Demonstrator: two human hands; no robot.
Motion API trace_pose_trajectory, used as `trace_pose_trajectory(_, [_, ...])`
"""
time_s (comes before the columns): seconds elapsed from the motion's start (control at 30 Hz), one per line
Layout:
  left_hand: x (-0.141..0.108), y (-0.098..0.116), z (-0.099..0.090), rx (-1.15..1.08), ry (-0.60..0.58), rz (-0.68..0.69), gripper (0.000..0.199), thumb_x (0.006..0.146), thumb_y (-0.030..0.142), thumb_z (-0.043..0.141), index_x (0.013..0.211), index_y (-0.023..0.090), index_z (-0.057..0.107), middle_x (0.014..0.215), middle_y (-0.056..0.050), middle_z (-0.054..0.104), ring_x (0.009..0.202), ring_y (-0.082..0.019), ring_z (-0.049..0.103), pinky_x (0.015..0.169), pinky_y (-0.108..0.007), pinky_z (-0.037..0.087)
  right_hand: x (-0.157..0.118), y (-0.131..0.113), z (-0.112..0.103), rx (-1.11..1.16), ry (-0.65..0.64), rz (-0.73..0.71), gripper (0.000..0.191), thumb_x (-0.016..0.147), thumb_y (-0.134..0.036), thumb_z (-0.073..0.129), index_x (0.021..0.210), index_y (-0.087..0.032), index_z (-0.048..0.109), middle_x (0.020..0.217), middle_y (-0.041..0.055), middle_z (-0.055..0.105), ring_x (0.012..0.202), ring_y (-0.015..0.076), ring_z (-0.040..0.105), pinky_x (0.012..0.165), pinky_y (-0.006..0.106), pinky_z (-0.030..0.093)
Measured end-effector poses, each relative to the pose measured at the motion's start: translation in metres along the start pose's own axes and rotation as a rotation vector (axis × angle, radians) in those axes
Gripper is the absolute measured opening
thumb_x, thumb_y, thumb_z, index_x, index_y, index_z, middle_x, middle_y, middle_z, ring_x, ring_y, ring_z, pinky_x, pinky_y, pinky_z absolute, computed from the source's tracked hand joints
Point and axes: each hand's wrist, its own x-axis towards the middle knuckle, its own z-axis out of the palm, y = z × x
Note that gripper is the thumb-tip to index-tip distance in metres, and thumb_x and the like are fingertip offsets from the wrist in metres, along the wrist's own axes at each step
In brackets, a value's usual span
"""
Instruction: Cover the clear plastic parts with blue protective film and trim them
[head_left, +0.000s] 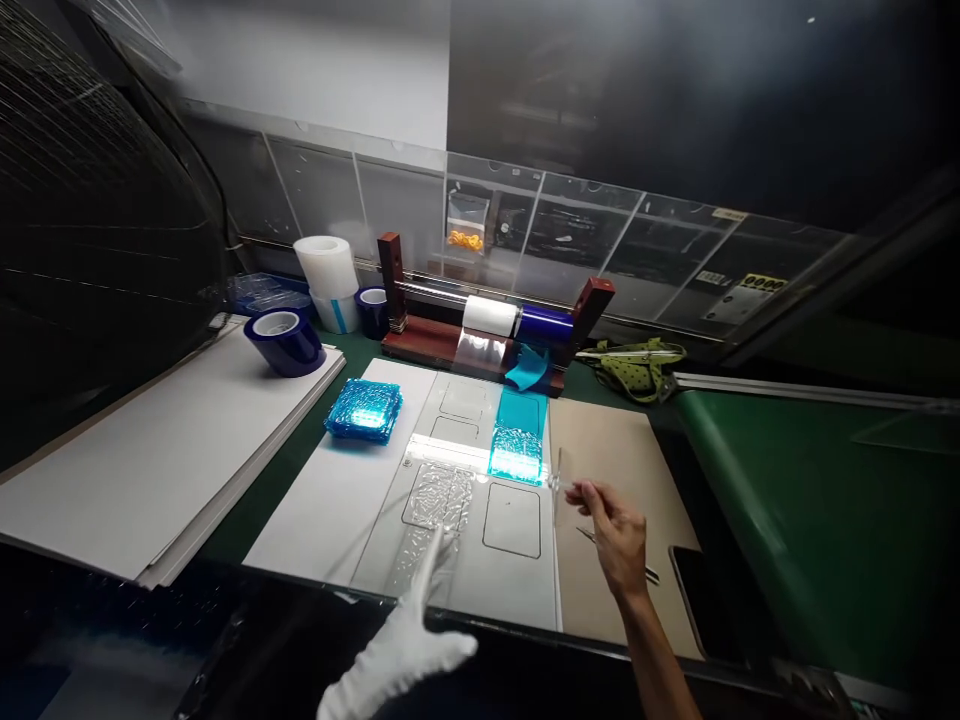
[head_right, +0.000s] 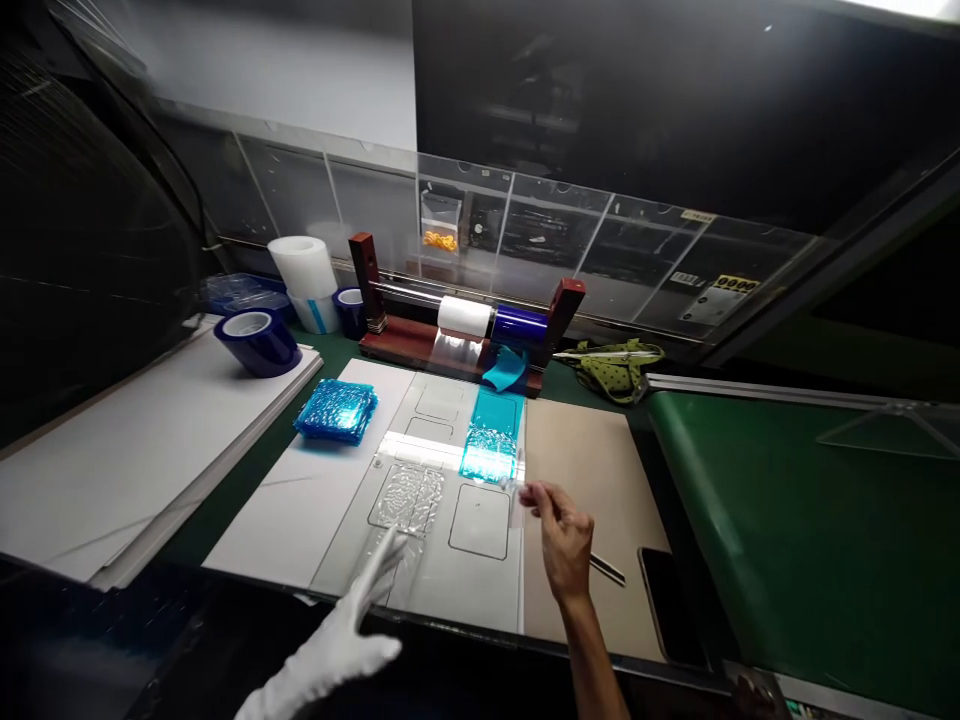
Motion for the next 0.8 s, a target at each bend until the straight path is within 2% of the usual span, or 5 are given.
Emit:
trace_pose_trajectory(0.13, [0.011, 0.020, 0.034, 0.435, 0.073, 0.110, 0.136, 0.039, 0.036, 0.088, 0.147, 0.022, 0.008, 0.155, -0.010, -0.007, 0.136, -0.042, -0.023, 0.108, -0.059, -0.014, -0.063, -0.028, 0.008, 0.449, -0.137, 0.160, 0.029, 0.077, -0.046, 0.065, 0.082, -0.018, 0.070, 0.068, 0.0049, 0.071, 0.065, 0.0178, 0.066, 0.063, 0.030, 0.053])
trace_pose_trajectory(0.3, [0.005, 0.033, 0.044, 1.008, 0.034, 0.280, 0.130, 0.050, 0.050, 0.077, 0.147, 0.017, -0.004, 0.155, -0.016, 0.000, 0.138, -0.045, -0.008, 0.110, -0.063, 0.006, -0.103, -0.029, 0.013, 0.737, -0.215, 0.372, 0.027, 0.076, -0.047, 0.066, 0.078, -0.020, 0.071, 0.069, 0.0037, 0.069, 0.065, 0.0155, 0.063, 0.065, 0.028, 0.052])
trace_pose_trajectory(0.43, [-0.003, 0.030, 0.036, 1.344, 0.049, 0.409, 0.126, 0.046, 0.052, 0.073, 0.147, 0.018, 0.005, 0.150, -0.018, 0.019, 0.138, -0.044, 0.008, 0.110, -0.062, 0.011, -0.113, -0.022, 0.004, 0.374, -0.115, 0.241, 0.040, 0.085, -0.054, 0.051, 0.098, -0.022, 0.071, 0.098, 0.0070, 0.067, 0.096, 0.0216, 0.059, 0.083, 0.032, 0.047])
trace_pose_trajectory(0.6, [-0.012, 0.028, 0.035, 1.460, 0.108, 0.377, 0.120, 0.043, 0.053, 0.072, 0.144, 0.013, 0.020, 0.132, -0.021, 0.037, 0.122, -0.040, 0.034, 0.103, -0.055, 0.028, -0.127, -0.025, 0.021, 0.151, -0.307, 0.142, 0.048, 0.090, -0.054, 0.040, 0.107, -0.017, 0.065, 0.055, -0.0045, 0.040, 0.053, 0.0118, 0.041, 0.053, 0.024, 0.034])
trace_pose_trajectory(0.8, [-0.028, 0.039, 0.036, 1.651, 0.139, 0.317, 0.113, 0.042, 0.057, 0.070, 0.138, 0.009, 0.034, 0.114, -0.021, 0.048, 0.100, -0.036, 0.047, 0.088, -0.049, 0.038, -0.137, -0.033, 0.044, -0.023, -0.376, 0.023, 0.044, 0.093, -0.048, 0.035, 0.083, -0.016, 0.064, 0.050, -0.0063, 0.033, 0.046, 0.0097, 0.032, 0.048, 0.024, 0.022])
